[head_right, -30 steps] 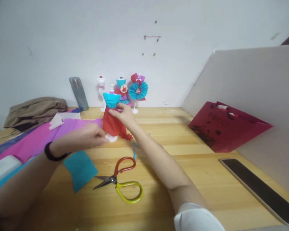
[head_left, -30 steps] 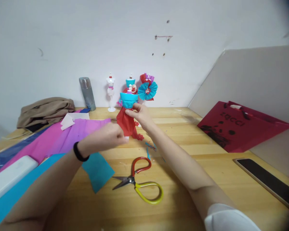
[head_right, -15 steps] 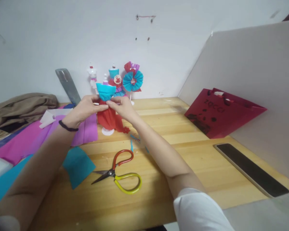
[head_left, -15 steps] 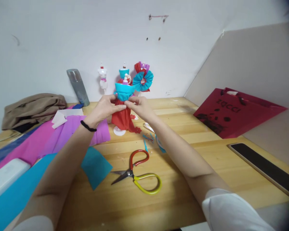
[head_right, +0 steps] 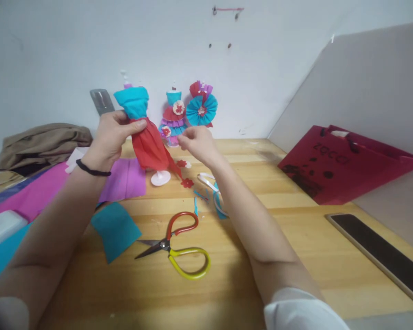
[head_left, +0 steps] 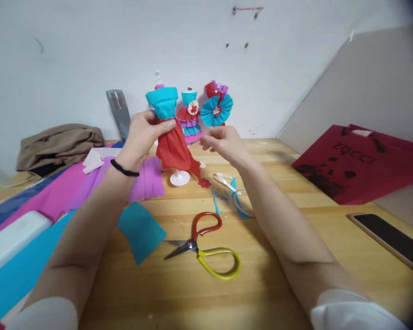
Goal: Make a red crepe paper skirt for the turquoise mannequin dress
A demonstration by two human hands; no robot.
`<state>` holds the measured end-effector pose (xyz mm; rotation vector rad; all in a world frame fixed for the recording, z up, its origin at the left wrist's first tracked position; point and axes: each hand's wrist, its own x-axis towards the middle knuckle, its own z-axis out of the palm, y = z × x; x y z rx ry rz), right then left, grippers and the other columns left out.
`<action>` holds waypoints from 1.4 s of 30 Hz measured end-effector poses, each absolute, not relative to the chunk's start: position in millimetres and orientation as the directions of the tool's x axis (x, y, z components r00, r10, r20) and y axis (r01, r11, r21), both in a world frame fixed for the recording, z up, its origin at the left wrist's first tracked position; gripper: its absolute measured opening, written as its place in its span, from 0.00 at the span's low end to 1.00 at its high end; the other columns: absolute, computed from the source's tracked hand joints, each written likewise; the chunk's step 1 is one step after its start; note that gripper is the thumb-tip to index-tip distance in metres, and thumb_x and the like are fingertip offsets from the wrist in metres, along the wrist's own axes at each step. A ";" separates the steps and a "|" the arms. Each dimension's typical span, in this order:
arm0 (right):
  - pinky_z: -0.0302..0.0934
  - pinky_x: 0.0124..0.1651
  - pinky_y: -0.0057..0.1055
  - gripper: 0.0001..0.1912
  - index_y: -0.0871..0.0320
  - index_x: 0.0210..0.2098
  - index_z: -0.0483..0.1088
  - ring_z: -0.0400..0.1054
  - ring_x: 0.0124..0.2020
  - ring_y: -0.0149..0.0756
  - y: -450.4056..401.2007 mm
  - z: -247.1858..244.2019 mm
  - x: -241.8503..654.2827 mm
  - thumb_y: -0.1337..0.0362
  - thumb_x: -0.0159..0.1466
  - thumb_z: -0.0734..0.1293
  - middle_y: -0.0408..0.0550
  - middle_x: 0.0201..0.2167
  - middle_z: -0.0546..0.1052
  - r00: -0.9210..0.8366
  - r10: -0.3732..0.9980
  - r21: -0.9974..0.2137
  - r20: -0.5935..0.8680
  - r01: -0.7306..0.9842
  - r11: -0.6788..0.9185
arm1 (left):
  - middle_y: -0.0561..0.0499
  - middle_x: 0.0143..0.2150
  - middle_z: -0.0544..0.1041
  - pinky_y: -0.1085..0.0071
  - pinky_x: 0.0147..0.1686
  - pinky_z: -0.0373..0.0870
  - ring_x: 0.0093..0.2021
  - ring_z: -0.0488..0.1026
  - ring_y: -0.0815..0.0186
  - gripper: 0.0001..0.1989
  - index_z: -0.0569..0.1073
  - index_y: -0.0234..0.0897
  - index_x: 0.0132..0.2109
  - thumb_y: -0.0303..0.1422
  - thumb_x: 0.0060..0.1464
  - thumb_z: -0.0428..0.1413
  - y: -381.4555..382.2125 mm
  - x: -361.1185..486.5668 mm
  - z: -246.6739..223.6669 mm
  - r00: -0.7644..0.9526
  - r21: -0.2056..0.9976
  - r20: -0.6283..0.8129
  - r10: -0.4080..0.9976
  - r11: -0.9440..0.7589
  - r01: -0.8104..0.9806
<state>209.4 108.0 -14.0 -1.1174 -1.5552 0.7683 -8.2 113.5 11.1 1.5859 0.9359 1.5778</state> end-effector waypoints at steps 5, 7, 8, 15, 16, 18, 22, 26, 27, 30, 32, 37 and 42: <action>0.62 0.23 0.26 0.14 0.61 0.29 0.78 0.71 0.20 0.31 108.6 -24.1 217.9 0.57 0.52 0.79 0.46 0.19 0.79 -0.548 0.829 -0.930 -0.111 0.351 0.108 | 0.53 0.27 0.75 0.70 0.36 0.69 0.32 0.74 0.66 0.08 0.74 0.32 0.28 0.28 0.45 0.67 129.3 -27.9 13.9 -0.220 0.803 0.581 0.784 -0.595 0.001; 0.64 0.23 0.23 0.22 0.61 0.38 0.79 0.72 0.20 0.28 106.9 -32.1 207.9 0.55 0.49 0.81 0.46 0.24 0.82 -0.636 0.752 -0.965 -0.175 0.262 -0.003 | 0.52 0.28 0.76 0.69 0.37 0.71 0.33 0.75 0.64 0.09 0.74 0.33 0.28 0.29 0.45 0.67 133.1 -30.6 12.4 -0.243 0.795 0.588 0.772 -0.606 -0.003; 0.63 0.22 0.21 0.25 0.61 0.40 0.79 0.72 0.19 0.27 105.8 -36.8 200.4 0.53 0.48 0.82 0.46 0.25 0.82 -0.654 0.737 -0.979 -0.170 0.197 -0.051 | 0.52 0.29 0.77 0.68 0.37 0.71 0.33 0.75 0.64 0.09 0.74 0.34 0.29 0.29 0.44 0.67 134.2 -30.7 11.2 -0.242 0.796 0.586 0.773 -0.605 -0.006; 0.51 0.15 0.17 0.18 0.62 0.27 0.77 0.60 0.13 0.19 92.1 -65.1 145.7 0.55 0.47 0.81 0.41 0.17 0.77 -0.524 0.848 -0.937 -0.079 -0.252 -0.243 | 0.54 0.25 0.74 0.72 0.29 0.68 0.28 0.71 0.68 0.10 0.73 0.36 0.25 0.30 0.42 0.68 133.7 -23.1 4.9 -0.216 0.815 0.565 0.796 -0.579 -0.003; 0.49 0.15 0.17 0.17 0.62 0.26 0.76 0.58 0.12 0.19 90.2 -67.2 141.4 0.57 0.48 0.80 0.41 0.16 0.75 -0.483 0.871 -0.930 -0.088 -0.273 -0.245 | 0.54 0.24 0.73 0.72 0.28 0.67 0.27 0.70 0.69 0.10 0.72 0.36 0.24 0.30 0.41 0.68 132.8 -22.2 5.3 -0.222 0.811 0.571 0.791 -0.585 0.001; 0.46 0.14 0.19 0.13 0.63 0.23 0.75 0.56 0.12 0.19 87.0 -70.2 135.4 0.59 0.51 0.78 0.41 0.15 0.74 -0.423 0.901 -0.932 -0.095 -0.280 -0.230 | 0.55 0.24 0.73 0.72 0.28 0.66 0.26 0.69 0.70 0.10 0.73 0.35 0.24 0.29 0.41 0.68 131.0 -21.0 7.1 -0.234 0.800 0.583 0.778 -0.600 -0.002; 0.44 0.14 0.19 0.08 0.63 0.22 0.76 0.55 0.11 0.20 81.0 -71.5 130.6 0.65 0.53 0.74 0.41 0.13 0.73 -0.444 0.886 -0.941 -0.136 -0.221 -0.255 | 0.54 0.24 0.74 0.72 0.30 0.68 0.27 0.70 0.70 0.07 0.75 0.35 0.24 0.28 0.41 0.67 129.1 -22.5 11.2 -0.247 0.789 0.588 0.770 -0.614 -0.036; 0.45 0.14 0.18 0.05 0.64 0.27 0.77 0.56 0.11 0.20 75.9 -65.3 132.0 0.67 0.53 0.74 0.42 0.15 0.74 -0.517 0.834 -0.930 -0.190 -0.178 -0.322 | 0.54 0.27 0.76 0.71 0.33 0.70 0.30 0.73 0.67 0.06 0.76 0.34 0.26 0.29 0.42 0.67 130.9 -28.2 12.2 -0.203 0.789 0.596 0.777 -0.614 -0.031; 0.46 0.14 0.18 0.05 0.64 0.28 0.77 0.57 0.11 0.20 75.1 -63.1 132.5 0.68 0.54 0.74 0.42 0.15 0.74 -0.512 0.836 -0.927 -0.197 -0.180 -0.329 | 0.54 0.27 0.76 0.70 0.34 0.70 0.31 0.74 0.67 0.06 0.76 0.34 0.27 0.29 0.43 0.67 131.7 -29.5 11.7 -0.194 0.788 0.600 0.776 -0.616 -0.025; 0.48 0.14 0.17 0.09 0.64 0.28 0.76 0.58 0.11 0.20 74.2 -58.1 131.5 0.66 0.62 0.71 0.43 0.14 0.74 -0.437 0.869 -0.917 -0.233 -0.200 -0.346 | 0.53 0.27 0.76 0.69 0.35 0.71 0.32 0.75 0.65 0.07 0.76 0.34 0.28 0.30 0.43 0.67 133.9 -31.7 9.0 -0.174 0.791 0.600 0.781 -0.612 -0.016; 0.48 0.14 0.17 0.15 0.64 0.27 0.75 0.60 0.12 0.21 74.7 -57.5 128.6 0.63 0.68 0.67 0.44 0.14 0.73 -0.379 0.890 -0.913 -0.253 -0.210 -0.349 | 0.53 0.27 0.76 0.69 0.35 0.71 0.32 0.76 0.65 0.08 0.77 0.33 0.28 0.31 0.43 0.68 135.1 -31.6 6.9 -0.154 0.800 0.591 0.792 -0.600 -0.015; 0.50 0.14 0.19 0.15 0.63 0.25 0.73 0.60 0.11 0.22 75.3 -53.1 133.1 0.64 0.68 0.65 0.43 0.14 0.74 -0.410 0.866 -0.954 -0.287 0.043 -0.296 | 0.53 0.28 0.77 0.67 0.37 0.72 0.32 0.76 0.65 0.09 0.77 0.34 0.28 0.31 0.42 0.69 136.8 -33.1 6.5 -0.119 0.806 0.585 0.802 -0.591 -0.026; 0.52 0.20 0.24 0.18 0.60 0.20 0.70 0.61 0.15 0.25 69.4 -22.1 171.0 0.58 0.62 0.71 0.41 0.15 0.71 -0.675 0.656 -0.813 -0.338 0.560 0.158 | 0.50 0.31 0.78 0.62 0.43 0.74 0.36 0.78 0.60 0.11 0.77 0.34 0.30 0.32 0.40 0.70 135.1 -44.7 13.4 -0.026 0.856 0.514 0.858 -0.514 -0.045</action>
